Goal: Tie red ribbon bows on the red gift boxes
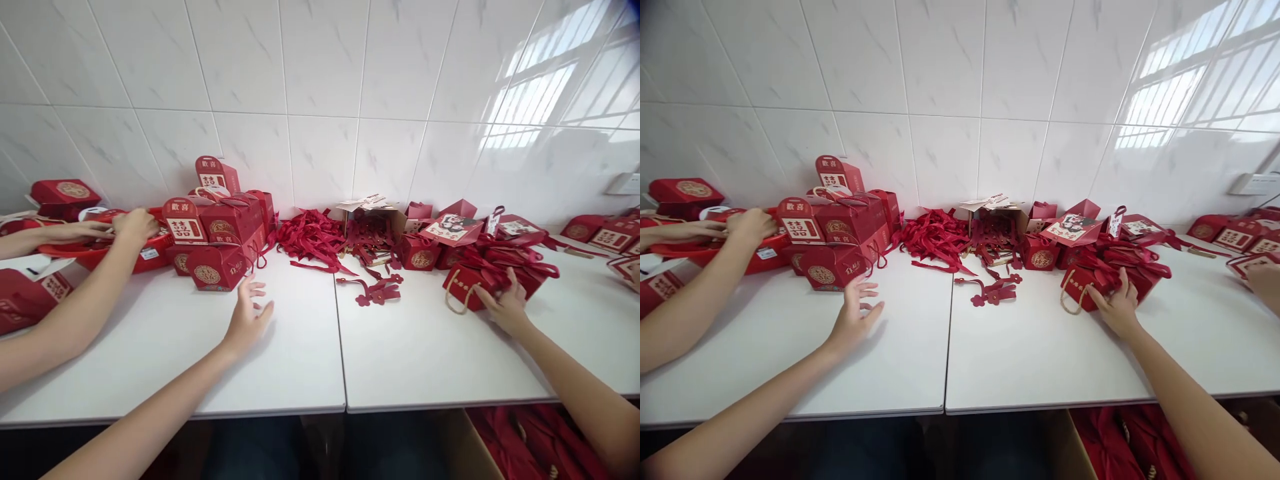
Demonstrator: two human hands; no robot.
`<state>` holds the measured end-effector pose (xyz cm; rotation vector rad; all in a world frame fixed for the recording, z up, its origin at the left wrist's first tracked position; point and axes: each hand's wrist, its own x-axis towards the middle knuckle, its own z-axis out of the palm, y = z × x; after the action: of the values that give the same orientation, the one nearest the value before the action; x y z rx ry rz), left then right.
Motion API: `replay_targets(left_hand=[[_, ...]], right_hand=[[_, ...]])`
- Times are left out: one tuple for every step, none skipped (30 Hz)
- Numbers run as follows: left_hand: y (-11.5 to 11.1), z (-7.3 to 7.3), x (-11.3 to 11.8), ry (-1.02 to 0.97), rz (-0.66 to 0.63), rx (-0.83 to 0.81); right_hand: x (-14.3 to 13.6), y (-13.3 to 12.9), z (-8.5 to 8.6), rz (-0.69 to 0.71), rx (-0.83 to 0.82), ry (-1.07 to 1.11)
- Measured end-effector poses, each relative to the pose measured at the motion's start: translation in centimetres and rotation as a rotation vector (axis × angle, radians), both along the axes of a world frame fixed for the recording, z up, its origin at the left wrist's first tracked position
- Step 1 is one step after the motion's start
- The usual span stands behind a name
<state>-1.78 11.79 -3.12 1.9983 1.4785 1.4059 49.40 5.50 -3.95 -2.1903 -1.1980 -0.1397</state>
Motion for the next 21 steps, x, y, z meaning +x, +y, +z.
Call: replay_targets(left_hand=[[0.8, 0.0, -0.7, -0.006, 0.071, 0.022], [1.5, 0.0, -1.4, -0.005, 0.131, 0.042], [2.1, 0.1, -2.2, 0.006, 0.18, 0.062], [2.5, 0.2, -3.0, 0.033, 0.224, 0.087], [2.7, 0.4, -3.7, 0.068, 0.27, 0.115], [3.0, 0.5, -4.4, 0.099, 0.322, 0.143], [3.1, 0.6, -5.0, 0.125, 0.382, 0.171], [3.3, 0.7, -5.6, 0.144, 0.436, 0.189], [3.5, 0.7, -6.0, 0.146, 0.488, 0.196], [3.8, 0.8, -6.3, 0.137, 0.524, 0.188], [4.1, 0.8, -6.5, 0.127, 0.551, 0.172], [4.5, 0.9, -6.7, 0.121, 0.567, 0.152], [4.9, 0.9, -6.8, 0.121, 0.576, 0.129], [5.3, 1.0, -6.9, 0.116, 0.587, 0.107], [5.6, 1.2, -6.9, 0.11, 0.59, 0.084], [5.8, 1.4, -7.0, 0.102, 0.583, 0.047], [6.0, 1.6, -7.1, 0.088, 0.578, -0.002], [6.0, 1.8, -7.2, 0.069, 0.574, -0.059], [6.0, 2.0, -7.4, 0.048, 0.571, -0.118], [5.9, 2.2, -7.5, 0.029, 0.567, -0.173], [5.8, 2.3, -7.6, 0.016, 0.564, -0.214]], right_hand=[[-0.1, 0.4, -0.3, -0.052, -0.01, 0.034], [-0.1, 0.8, -0.6, -0.105, -0.028, 0.06], [0.0, 1.1, -1.0, -0.152, -0.055, 0.07], [0.2, 1.4, -1.4, -0.192, -0.084, 0.073], [0.4, 1.6, -1.8, -0.221, -0.113, 0.073], [0.7, 1.7, -2.2, -0.236, -0.143, 0.069], [1.1, 1.8, -2.5, -0.239, -0.173, 0.062], [1.3, 1.7, -2.6, -0.239, -0.205, 0.055], [1.5, 1.7, -2.7, -0.236, -0.233, 0.05], [1.7, 1.6, -2.8, -0.227, -0.255, 0.047], [1.7, 1.4, -2.7, -0.212, -0.272, 0.044], [1.6, 1.2, -2.7, -0.197, -0.287, 0.04], [1.5, 1.1, -2.6, -0.181, -0.303, 0.035], [1.3, 0.9, -2.6, -0.167, -0.317, 0.029], [1.1, 0.7, -2.5, -0.154, -0.327, 0.023], [1.0, 0.5, -2.5, -0.144, -0.334, 0.018], [0.8, 0.3, -2.4, -0.134, -0.338, 0.012], [0.7, 0.1, -2.4, -0.127, -0.339, 0.007], [0.6, 0.0, -2.3, -0.119, -0.341, 0.003], [0.5, -0.1, -2.2, -0.111, -0.341, -0.001], [0.5, -0.2, -2.1, -0.101, -0.343, -0.004]])
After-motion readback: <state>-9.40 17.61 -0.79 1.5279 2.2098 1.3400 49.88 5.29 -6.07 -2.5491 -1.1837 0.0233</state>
